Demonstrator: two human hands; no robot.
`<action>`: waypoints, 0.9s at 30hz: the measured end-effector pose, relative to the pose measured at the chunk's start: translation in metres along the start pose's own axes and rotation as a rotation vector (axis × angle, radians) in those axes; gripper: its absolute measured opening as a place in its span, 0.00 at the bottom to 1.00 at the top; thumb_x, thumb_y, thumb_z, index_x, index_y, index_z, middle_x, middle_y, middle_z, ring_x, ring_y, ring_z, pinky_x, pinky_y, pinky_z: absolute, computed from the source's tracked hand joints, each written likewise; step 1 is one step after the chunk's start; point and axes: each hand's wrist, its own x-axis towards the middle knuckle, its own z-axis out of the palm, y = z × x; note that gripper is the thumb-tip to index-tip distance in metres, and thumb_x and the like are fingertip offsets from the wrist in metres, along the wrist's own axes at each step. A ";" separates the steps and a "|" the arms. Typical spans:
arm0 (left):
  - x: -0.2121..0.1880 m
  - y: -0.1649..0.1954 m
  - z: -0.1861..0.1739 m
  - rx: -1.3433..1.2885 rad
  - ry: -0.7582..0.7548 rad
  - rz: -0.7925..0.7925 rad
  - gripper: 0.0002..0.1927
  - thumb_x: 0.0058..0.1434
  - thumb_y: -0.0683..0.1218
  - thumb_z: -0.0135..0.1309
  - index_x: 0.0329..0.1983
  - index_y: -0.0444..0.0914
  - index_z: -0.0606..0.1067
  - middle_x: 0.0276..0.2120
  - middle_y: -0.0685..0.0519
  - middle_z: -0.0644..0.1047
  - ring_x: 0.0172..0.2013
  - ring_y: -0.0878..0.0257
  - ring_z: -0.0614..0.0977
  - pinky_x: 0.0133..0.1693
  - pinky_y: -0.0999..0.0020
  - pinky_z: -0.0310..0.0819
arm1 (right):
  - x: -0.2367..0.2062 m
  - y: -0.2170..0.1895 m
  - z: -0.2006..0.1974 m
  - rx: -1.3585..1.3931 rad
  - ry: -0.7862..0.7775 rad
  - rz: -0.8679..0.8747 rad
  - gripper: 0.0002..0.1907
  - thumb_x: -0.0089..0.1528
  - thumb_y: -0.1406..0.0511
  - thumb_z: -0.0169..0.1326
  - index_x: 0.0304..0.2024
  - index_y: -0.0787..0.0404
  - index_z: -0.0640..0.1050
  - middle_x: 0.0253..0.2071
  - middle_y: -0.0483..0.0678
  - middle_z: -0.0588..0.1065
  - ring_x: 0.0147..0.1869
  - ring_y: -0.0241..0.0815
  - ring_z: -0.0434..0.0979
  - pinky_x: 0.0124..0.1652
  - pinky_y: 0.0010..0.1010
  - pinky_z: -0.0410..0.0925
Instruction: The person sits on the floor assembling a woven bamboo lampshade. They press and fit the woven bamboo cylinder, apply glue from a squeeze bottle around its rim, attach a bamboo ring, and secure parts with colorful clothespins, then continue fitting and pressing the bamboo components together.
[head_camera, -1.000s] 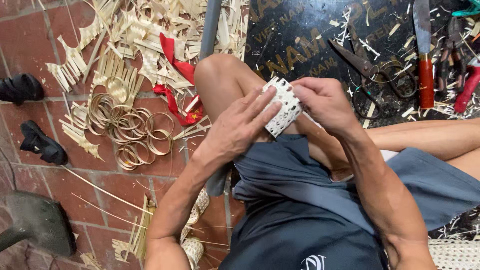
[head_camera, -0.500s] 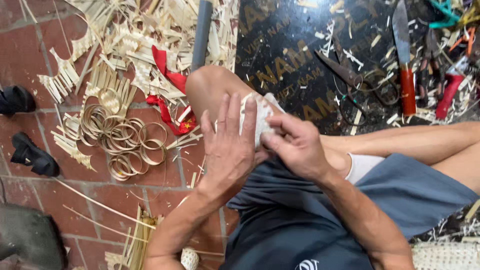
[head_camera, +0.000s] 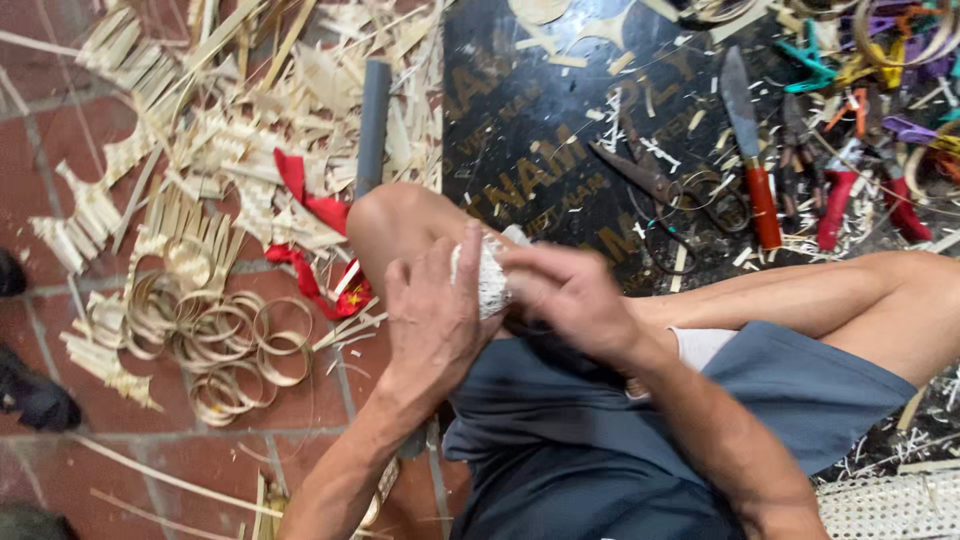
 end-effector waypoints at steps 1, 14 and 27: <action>0.004 -0.002 -0.001 -0.033 -0.027 -0.012 0.54 0.47 0.52 0.73 0.73 0.35 0.58 0.52 0.42 0.73 0.49 0.48 0.75 0.50 0.47 0.62 | 0.008 -0.005 -0.023 -0.027 0.043 0.031 0.13 0.64 0.69 0.59 0.51 0.65 0.81 0.33 0.45 0.77 0.31 0.32 0.75 0.30 0.25 0.69; 0.017 -0.007 -0.004 -0.124 -0.097 -0.111 0.62 0.35 0.54 0.75 0.72 0.35 0.56 0.52 0.42 0.73 0.52 0.47 0.75 0.46 0.49 0.63 | 0.192 0.030 -0.253 -1.518 0.717 -0.712 0.05 0.63 0.70 0.62 0.37 0.60 0.78 0.42 0.51 0.77 0.44 0.48 0.81 0.35 0.37 0.73; 0.017 0.006 0.001 -0.256 -0.059 -0.029 0.60 0.40 0.52 0.75 0.73 0.33 0.55 0.53 0.39 0.75 0.53 0.44 0.77 0.51 0.51 0.65 | 0.048 -0.011 -0.215 0.557 0.354 -0.530 0.09 0.75 0.65 0.55 0.53 0.65 0.79 0.39 0.52 0.80 0.30 0.37 0.78 0.28 0.26 0.70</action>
